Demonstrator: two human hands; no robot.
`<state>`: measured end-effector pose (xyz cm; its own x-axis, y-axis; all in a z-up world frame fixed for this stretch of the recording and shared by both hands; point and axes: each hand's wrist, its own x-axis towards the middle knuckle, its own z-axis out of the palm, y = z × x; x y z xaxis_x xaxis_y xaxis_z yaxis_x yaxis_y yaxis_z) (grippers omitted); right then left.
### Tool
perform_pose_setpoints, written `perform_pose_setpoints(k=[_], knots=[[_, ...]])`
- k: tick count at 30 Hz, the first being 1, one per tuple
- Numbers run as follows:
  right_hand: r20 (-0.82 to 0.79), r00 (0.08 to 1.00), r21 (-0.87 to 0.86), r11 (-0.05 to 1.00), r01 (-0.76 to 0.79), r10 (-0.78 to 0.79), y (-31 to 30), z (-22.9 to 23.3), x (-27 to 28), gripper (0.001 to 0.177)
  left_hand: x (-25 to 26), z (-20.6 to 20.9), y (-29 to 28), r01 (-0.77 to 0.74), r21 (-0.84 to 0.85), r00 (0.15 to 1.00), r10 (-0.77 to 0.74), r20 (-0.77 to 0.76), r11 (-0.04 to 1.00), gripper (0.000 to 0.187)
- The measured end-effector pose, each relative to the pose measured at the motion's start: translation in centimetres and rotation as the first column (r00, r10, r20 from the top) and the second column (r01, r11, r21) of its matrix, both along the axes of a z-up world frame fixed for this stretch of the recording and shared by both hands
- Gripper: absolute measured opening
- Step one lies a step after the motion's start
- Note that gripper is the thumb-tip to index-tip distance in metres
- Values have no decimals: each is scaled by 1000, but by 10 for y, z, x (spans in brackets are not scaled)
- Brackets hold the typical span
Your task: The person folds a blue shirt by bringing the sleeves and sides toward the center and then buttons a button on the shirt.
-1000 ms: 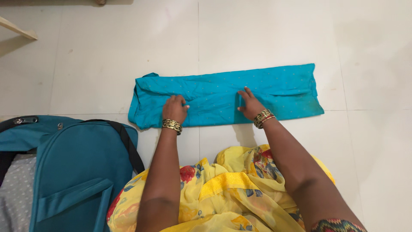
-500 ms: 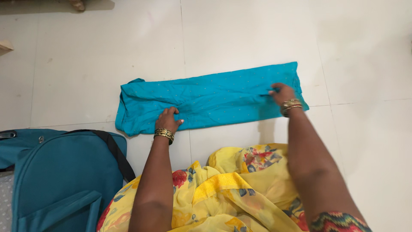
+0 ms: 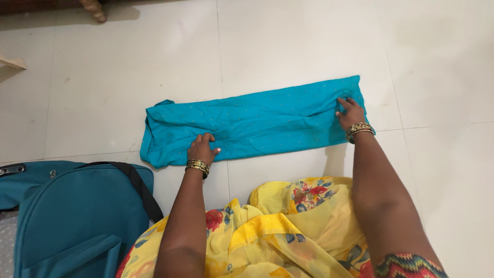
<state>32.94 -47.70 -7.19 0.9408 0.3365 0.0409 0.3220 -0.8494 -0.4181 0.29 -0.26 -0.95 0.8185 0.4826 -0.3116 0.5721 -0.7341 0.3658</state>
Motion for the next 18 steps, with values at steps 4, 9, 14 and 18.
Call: perform_pose_setpoints(k=[4,9,14,18], knots=[[-89,975,-117,974,195,-206,17,-9,-4,74,2,1,0,-8,-15,1000,8,1,1000,48],[-83,935,-21,939,344,-345,6,-9,4,83,1,0,-1,-12,-20,1000,12,-3,1000,47],[-277,856,-33,894,446,-437,-11,2,4,55,3,-6,1,-18,-23,999,17,-34,1000,47],[-88,945,-24,949,313,-314,-11,8,5,71,2,-7,2,-25,-22,1000,25,-6,999,47]])
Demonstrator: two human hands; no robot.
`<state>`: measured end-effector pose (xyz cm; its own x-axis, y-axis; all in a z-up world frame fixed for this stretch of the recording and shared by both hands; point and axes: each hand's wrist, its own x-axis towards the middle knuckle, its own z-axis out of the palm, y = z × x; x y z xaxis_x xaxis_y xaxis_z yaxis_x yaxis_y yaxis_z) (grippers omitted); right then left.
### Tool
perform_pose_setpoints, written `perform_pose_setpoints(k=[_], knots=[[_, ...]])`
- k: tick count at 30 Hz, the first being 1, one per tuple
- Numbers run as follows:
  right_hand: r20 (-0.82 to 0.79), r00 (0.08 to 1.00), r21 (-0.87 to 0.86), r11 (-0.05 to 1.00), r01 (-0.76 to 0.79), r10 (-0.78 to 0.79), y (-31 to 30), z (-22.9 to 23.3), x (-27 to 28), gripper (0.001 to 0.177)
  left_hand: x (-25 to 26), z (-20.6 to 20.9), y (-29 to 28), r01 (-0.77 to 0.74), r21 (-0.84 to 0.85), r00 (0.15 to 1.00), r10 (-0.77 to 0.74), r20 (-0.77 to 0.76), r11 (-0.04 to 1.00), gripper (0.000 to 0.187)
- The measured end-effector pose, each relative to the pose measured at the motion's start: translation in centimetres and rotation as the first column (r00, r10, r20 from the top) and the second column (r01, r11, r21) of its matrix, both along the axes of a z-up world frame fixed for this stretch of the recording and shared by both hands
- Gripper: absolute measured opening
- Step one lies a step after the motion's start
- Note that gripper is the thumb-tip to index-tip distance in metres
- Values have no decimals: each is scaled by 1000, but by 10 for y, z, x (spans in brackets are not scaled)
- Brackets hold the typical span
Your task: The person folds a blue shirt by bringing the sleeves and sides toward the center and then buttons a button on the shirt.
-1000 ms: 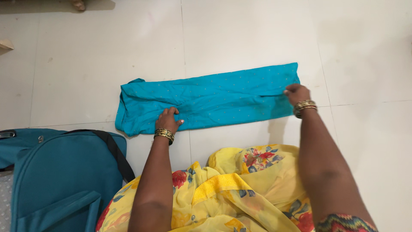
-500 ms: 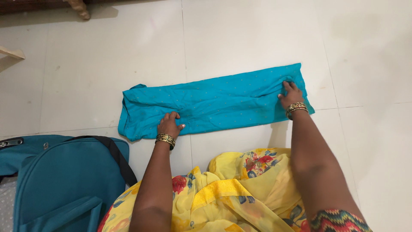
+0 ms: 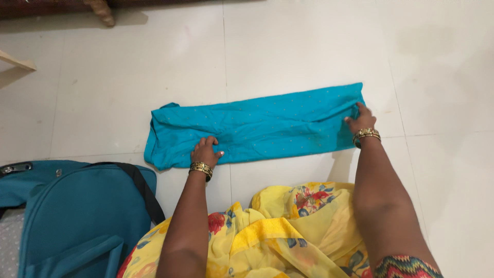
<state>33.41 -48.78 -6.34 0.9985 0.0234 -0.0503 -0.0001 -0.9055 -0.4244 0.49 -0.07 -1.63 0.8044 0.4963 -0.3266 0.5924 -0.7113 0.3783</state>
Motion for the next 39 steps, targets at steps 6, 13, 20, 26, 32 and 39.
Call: perform_pose_setpoints(k=[6,13,20,26,32,39], knots=[[-41,999,-96,995,-4,0,8,-5,0,79,0,0,-2,-12,-12,1000,12,-15,1000,47],[-389,918,103,994,-41,79,-32,37,19,36,0,-1,-1,-22,-6,1000,22,-11,1000,48],[-354,872,432,886,-166,337,-65,115,-13,21,-1,-2,-1,-9,1,1000,9,-13,1000,48],[164,982,422,907,13,-90,-28,90,-9,17,0,-1,-2,-18,-5,1000,18,-23,1000,48],[-108,959,293,931,-219,260,21,95,-23,21,-1,-5,0,-15,-9,1000,14,-21,1000,47],[-478,604,200,748,-633,638,124,74,-67,48,-1,-2,0,-21,-14,1000,21,-17,1000,47]])
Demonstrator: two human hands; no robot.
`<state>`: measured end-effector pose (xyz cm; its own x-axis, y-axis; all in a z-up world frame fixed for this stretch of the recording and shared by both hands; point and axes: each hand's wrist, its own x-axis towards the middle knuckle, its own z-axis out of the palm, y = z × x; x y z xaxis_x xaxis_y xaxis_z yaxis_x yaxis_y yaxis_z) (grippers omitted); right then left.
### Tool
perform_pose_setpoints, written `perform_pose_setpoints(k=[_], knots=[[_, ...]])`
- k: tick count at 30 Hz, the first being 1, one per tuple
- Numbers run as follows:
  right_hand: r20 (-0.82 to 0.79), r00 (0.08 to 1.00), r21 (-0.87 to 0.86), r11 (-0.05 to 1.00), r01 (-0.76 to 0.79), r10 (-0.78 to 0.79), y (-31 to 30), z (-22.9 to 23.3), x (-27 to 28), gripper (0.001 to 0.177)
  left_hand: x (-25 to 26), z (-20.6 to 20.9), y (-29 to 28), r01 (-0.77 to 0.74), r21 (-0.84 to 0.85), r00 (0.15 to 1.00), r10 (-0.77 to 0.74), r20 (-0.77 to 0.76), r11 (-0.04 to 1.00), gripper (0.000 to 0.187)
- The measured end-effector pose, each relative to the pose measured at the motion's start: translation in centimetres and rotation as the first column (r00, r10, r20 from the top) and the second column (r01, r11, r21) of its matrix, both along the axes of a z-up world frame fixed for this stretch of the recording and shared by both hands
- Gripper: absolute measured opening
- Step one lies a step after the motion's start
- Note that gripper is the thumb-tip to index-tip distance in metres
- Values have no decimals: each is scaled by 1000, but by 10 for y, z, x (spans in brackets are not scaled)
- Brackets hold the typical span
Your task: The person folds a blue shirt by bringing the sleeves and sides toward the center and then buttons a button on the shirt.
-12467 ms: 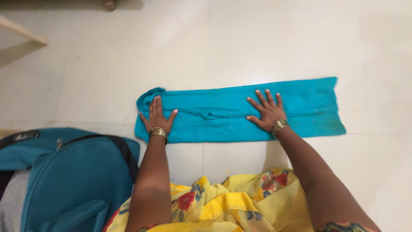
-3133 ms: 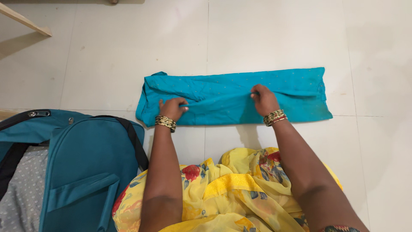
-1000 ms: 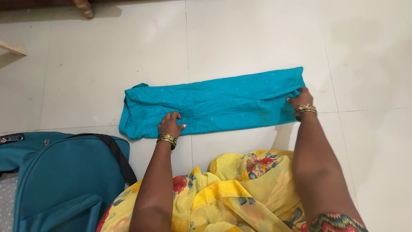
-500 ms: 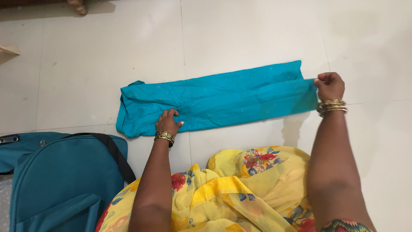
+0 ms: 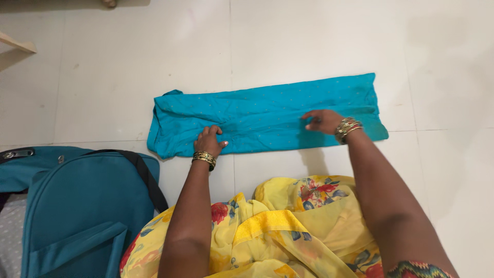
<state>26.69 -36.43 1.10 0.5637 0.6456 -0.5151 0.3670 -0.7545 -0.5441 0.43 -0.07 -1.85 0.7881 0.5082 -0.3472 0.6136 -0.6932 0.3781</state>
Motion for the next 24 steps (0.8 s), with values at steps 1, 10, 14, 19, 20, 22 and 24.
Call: perform_pose_setpoints(k=[1,10,14,19,20,22,24], knots=[[-2,1000,2,1000,-7,7,15,-7,-6,48,0,0,0,1,-6,1000,-1,2,1000,47],[274,945,-256,961,-105,176,74,-7,-64,90,3,-28,-11,19,35,999,-20,38,999,48],[317,948,-278,959,62,30,66,-5,-59,91,6,-41,-30,63,30,994,-66,91,998,42],[337,942,-386,910,149,-12,42,-19,-40,98,8,-39,-42,147,-101,977,-129,171,984,47],[342,939,-406,896,180,-34,40,-22,-36,101,8,-36,-38,144,-102,977,-125,174,984,47],[349,935,-424,881,211,-56,35,-27,-32,104,5,-29,-24,22,163,990,-44,132,986,57],[374,926,-413,886,212,-47,34,-29,-32,106,-10,-24,-1,-159,113,979,141,148,981,48]])
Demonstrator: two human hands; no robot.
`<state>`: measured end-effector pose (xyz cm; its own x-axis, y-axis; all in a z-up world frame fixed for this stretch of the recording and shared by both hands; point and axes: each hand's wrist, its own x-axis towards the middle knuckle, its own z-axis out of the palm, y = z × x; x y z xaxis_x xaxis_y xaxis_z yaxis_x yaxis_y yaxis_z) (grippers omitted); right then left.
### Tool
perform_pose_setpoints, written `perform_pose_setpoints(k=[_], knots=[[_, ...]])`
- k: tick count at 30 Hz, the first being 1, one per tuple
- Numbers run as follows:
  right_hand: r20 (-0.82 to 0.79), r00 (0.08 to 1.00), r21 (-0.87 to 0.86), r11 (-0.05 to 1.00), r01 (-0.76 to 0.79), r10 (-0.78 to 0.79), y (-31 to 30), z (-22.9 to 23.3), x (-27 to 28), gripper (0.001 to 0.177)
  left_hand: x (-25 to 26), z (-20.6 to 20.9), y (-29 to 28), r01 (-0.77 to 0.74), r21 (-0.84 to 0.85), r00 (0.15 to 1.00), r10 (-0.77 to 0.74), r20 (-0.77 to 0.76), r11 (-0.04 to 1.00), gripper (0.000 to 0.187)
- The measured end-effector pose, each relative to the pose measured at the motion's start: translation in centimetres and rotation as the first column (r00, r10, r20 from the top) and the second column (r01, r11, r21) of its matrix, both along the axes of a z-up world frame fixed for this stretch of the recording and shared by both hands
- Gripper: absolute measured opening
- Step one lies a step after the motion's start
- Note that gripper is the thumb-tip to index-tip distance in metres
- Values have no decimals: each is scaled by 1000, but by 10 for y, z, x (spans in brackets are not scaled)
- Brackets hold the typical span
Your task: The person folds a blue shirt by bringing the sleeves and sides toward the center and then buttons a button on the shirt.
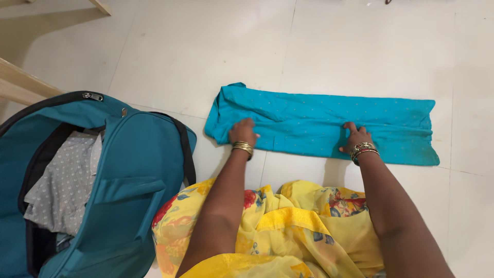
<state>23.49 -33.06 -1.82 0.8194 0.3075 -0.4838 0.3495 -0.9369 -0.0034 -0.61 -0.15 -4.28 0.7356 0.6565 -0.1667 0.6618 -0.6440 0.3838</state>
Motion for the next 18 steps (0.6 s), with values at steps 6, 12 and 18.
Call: perform_pose_setpoints(k=[6,12,18], knots=[[-38,997,10,997,72,-72,5,5,-5,102,-37,7,44,-406,-37,902,407,142,913,46],[-8,995,41,994,102,-101,-4,-3,-8,99,-54,10,59,-222,-90,961,202,-190,971,33],[94,989,39,993,110,-113,-13,-1,-33,78,-79,8,62,-243,-189,924,168,-342,952,40]])
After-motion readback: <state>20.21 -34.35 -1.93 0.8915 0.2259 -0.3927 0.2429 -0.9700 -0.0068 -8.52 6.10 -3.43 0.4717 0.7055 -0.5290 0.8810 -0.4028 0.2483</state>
